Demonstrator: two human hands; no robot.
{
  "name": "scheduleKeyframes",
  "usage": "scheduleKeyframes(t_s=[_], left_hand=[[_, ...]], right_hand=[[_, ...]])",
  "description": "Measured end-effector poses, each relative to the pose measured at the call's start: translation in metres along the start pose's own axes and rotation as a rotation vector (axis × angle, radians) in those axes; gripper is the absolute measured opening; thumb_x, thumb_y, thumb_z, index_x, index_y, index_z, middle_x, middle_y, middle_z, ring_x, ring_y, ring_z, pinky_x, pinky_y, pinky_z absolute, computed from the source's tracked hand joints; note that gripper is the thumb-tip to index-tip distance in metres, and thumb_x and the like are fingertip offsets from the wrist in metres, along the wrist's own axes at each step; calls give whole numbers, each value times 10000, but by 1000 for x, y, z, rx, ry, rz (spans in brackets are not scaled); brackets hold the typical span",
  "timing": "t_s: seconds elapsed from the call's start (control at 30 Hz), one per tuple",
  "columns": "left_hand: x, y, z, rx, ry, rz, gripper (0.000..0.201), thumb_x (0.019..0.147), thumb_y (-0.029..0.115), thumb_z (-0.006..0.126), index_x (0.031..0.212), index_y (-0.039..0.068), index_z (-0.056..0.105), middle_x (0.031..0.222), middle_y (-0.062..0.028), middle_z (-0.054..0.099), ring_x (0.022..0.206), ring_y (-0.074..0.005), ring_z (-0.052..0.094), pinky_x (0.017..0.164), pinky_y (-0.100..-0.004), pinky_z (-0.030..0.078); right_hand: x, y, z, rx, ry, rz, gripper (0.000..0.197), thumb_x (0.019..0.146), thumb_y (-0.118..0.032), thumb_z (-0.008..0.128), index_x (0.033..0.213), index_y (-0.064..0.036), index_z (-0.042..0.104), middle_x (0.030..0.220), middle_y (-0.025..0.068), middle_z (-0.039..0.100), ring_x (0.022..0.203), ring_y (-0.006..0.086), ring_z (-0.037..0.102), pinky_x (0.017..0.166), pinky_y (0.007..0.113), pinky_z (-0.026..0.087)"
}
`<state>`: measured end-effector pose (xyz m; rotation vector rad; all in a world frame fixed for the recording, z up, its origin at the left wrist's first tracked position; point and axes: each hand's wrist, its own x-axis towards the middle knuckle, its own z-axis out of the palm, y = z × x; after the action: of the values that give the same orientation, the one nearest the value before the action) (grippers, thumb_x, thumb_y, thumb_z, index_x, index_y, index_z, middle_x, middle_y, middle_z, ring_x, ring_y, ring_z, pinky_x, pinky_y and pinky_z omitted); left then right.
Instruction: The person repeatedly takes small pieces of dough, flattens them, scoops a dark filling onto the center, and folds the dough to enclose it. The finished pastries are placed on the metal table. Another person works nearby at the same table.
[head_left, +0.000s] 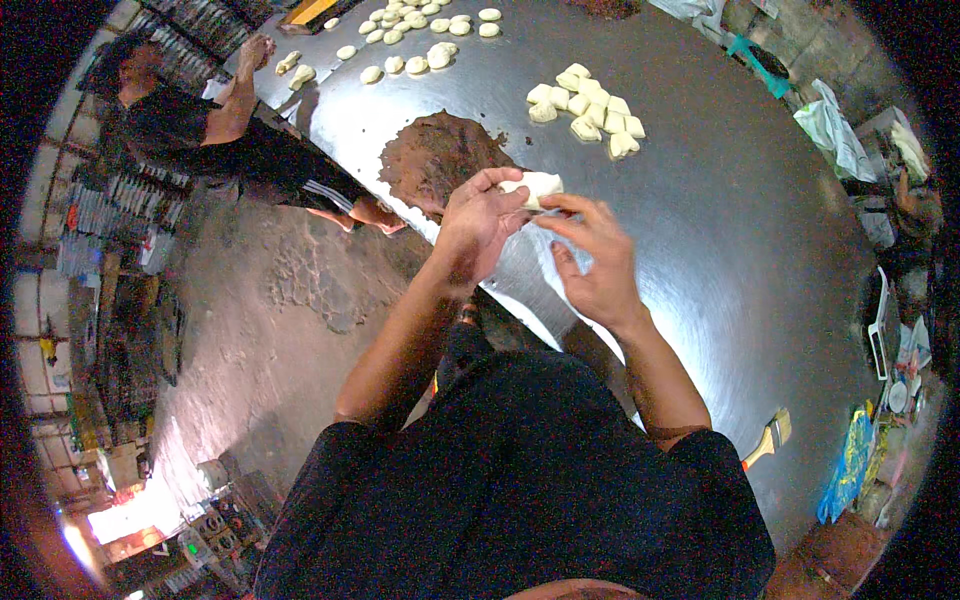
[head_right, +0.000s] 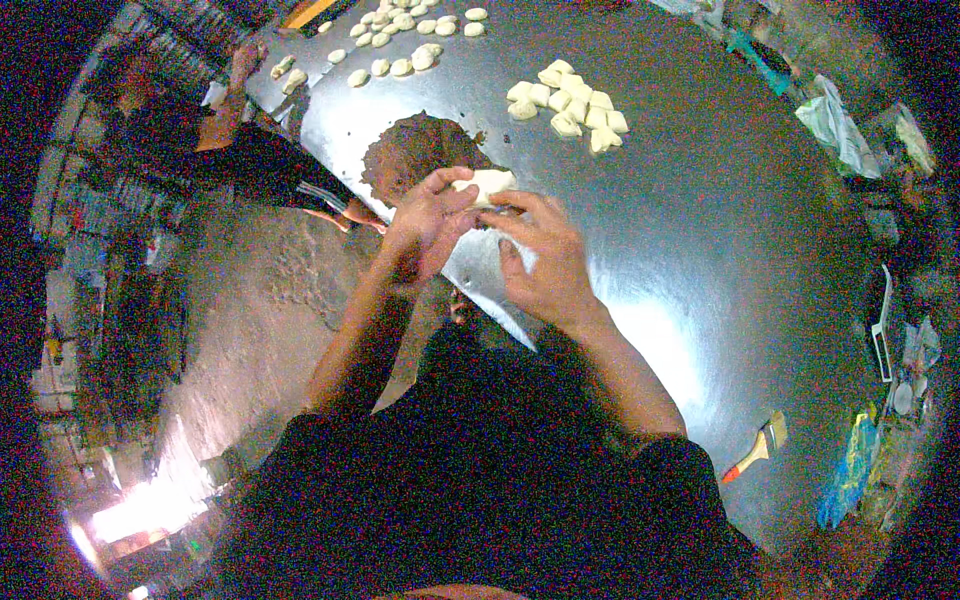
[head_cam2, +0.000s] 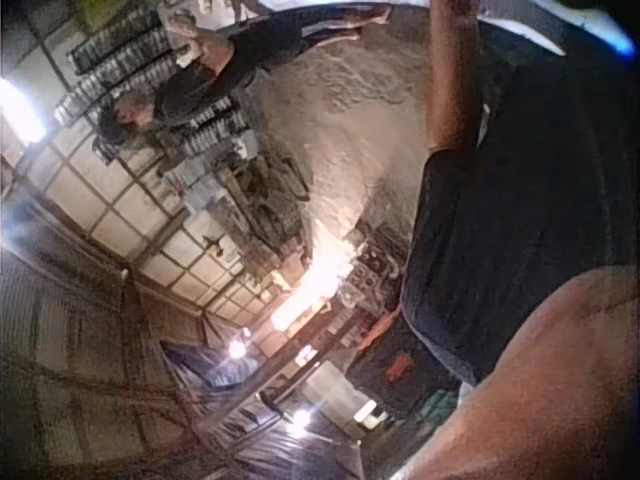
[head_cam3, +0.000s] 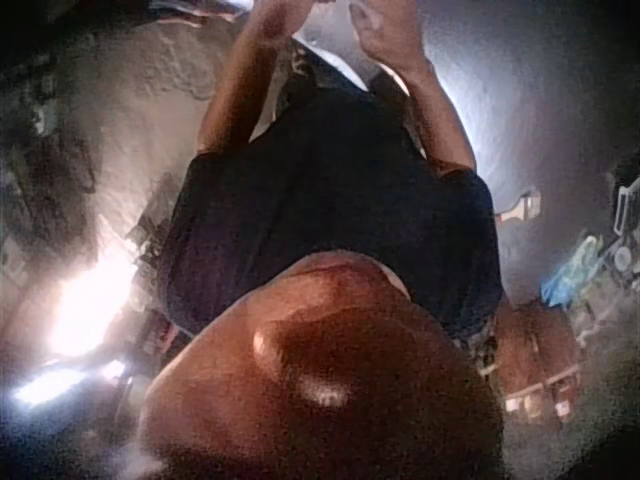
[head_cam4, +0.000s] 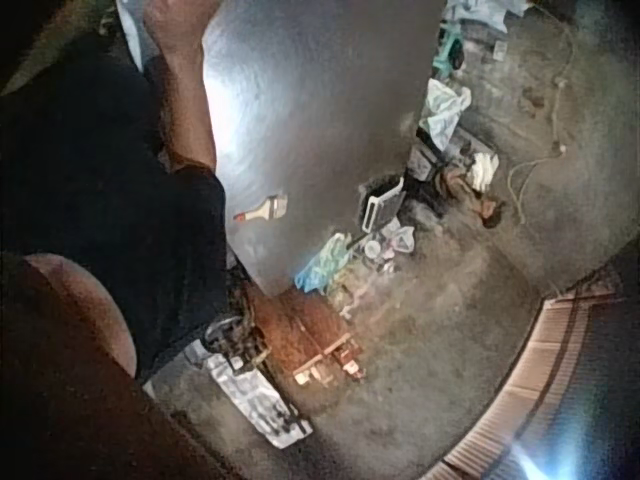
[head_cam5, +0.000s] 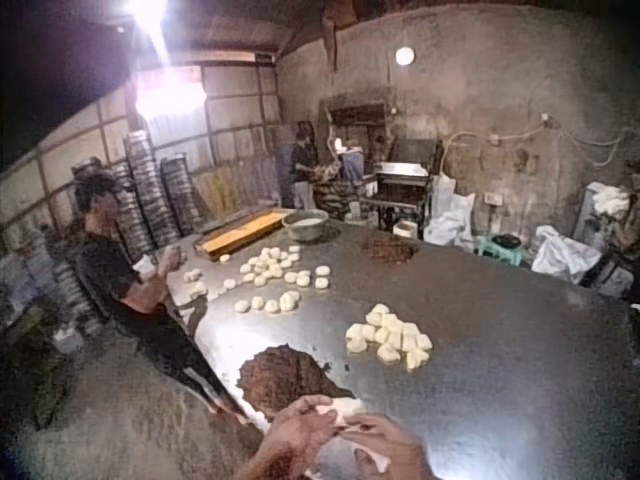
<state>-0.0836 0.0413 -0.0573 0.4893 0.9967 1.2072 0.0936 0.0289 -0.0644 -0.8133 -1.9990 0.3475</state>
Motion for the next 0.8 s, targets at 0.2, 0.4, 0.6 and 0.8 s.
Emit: scheduleKeyframes(t_s=[0.2, 0.4, 0.6, 0.8], left_hand=[[-18, -7, 44, 63, -183, 115, 394, 929, 37, 557, 1317, -10, 503, 1153, -104, 623, 988, -149, 612, 862, -298, 507], [-24, 1, 64, 126, -94, 310, 425, 947, 82, 550, 1344, -45, 465, 1106, -91, 636, 957, -138, 603, 837, -249, 479], [-30, -4, 79, 100, -92, 182, 265, 975, 112, 514, 1168, -33, 623, 946, -47, 654, 801, -91, 591, 722, -242, 502], [-28, -4, 68, 248, -14, 317, 249, 958, 145, 559, 1118, -30, 638, 954, -55, 662, 813, -115, 620, 731, -243, 519]], right_hand=[[28, 10, -34, 162, -9, 560, 256, 683, -110, 789, 860, -59, 610, 803, 85, 600, 698, 199, 598, 608, 335, 478], [16, -14, -25, -189, 153, 4, 275, 663, -36, 732, 914, -62, 624, 930, 115, 630, 814, 284, 613, 692, 352, 495], [23, -18, -43, 48, 264, 349, 224, 717, -113, 755, 882, -69, 610, 860, 102, 592, 793, 282, 595, 670, 363, 482], [25, -24, -45, -126, 184, -98, 236, 692, -58, 712, 898, -78, 600, 838, 102, 578, 865, 303, 582, 735, 460, 473]])
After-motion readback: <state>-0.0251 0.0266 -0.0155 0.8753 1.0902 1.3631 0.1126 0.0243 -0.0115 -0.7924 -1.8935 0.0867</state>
